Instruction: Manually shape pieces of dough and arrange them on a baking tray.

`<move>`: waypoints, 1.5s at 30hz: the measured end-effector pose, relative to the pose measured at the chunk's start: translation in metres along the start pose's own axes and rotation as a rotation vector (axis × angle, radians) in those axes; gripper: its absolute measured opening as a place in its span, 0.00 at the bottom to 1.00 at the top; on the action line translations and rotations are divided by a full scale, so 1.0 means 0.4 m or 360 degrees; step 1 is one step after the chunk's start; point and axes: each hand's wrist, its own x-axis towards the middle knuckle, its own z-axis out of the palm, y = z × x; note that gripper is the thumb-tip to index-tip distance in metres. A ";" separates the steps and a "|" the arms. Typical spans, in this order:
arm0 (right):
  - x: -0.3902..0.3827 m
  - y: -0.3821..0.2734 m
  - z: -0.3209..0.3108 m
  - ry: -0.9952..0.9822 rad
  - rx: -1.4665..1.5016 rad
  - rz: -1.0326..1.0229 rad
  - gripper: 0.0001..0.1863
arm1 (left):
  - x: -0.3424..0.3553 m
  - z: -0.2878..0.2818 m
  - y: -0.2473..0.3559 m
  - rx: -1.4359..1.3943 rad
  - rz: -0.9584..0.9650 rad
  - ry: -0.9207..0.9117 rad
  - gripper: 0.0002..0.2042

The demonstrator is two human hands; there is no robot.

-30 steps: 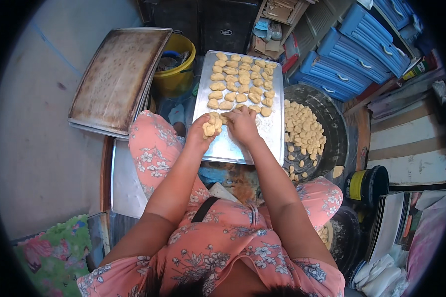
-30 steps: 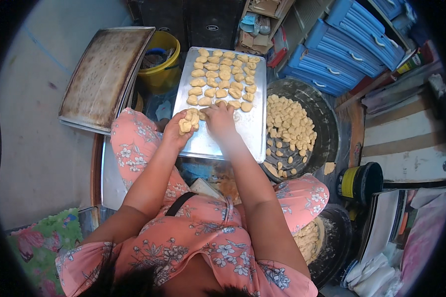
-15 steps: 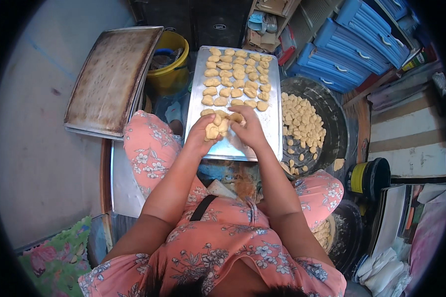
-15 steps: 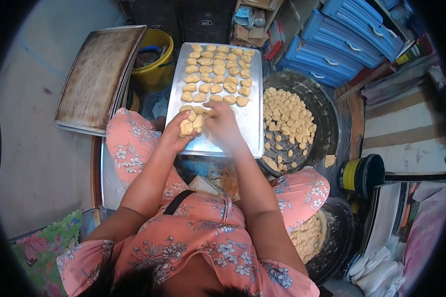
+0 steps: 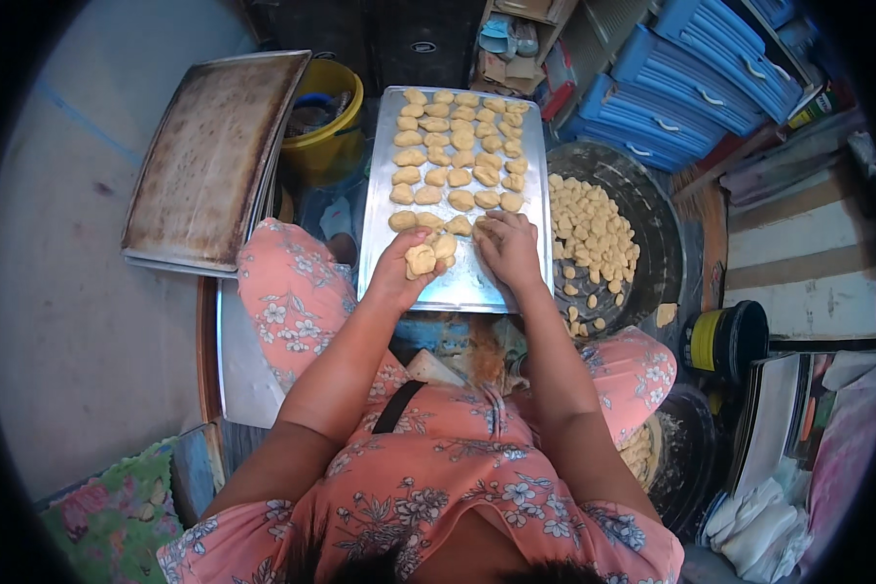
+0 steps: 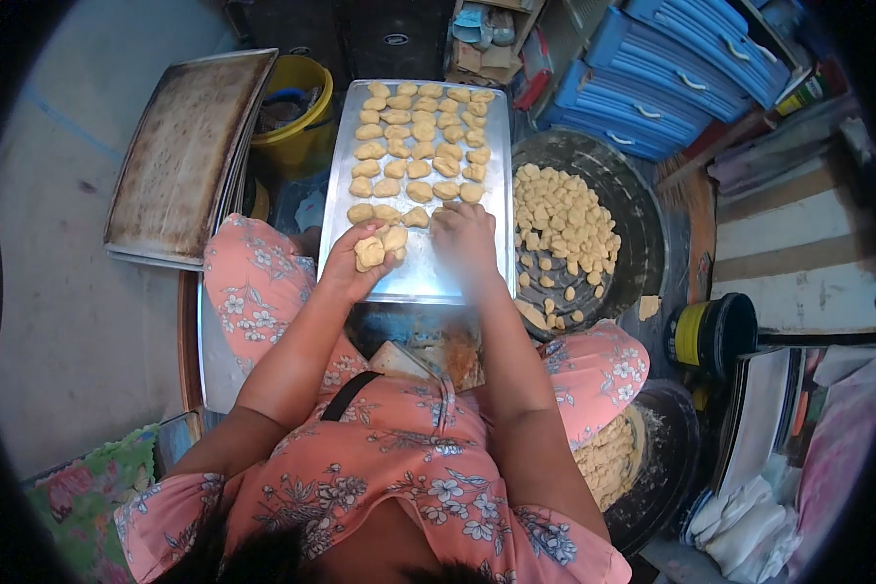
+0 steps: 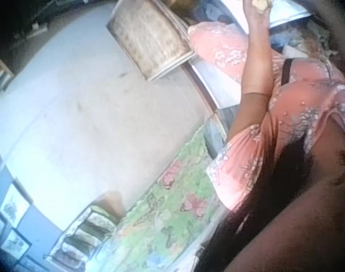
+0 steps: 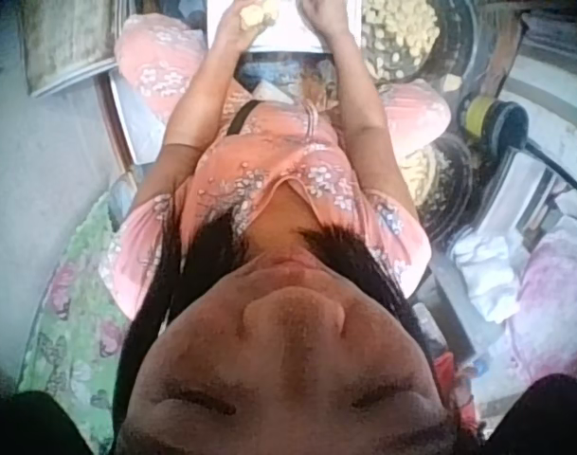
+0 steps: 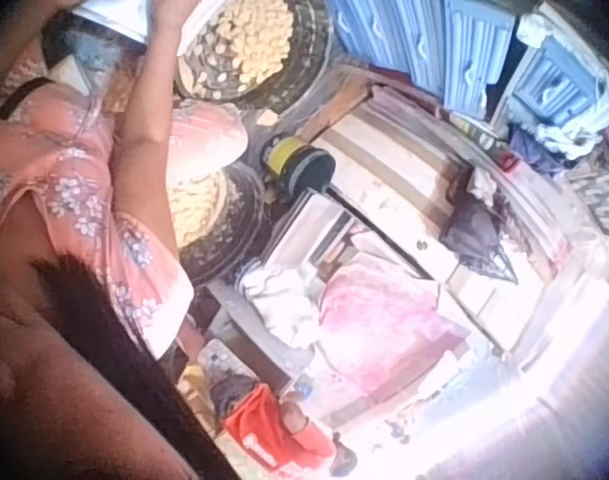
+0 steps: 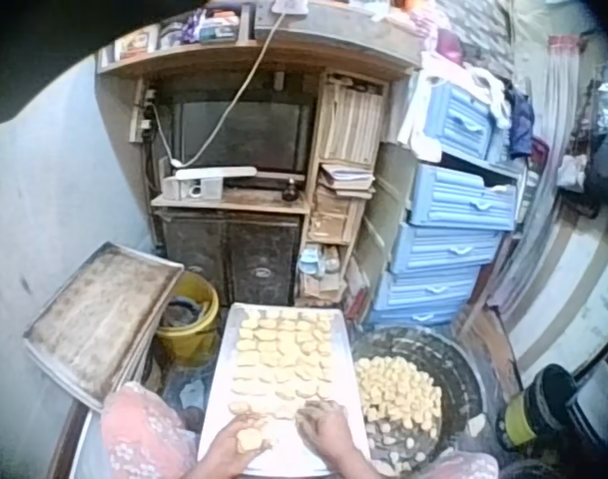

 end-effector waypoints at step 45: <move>-0.002 -0.162 0.020 -0.0364 0.1040 0.0132 0.16 | -0.130 0.041 0.066 0.0587 0.0114 0.0075 0.17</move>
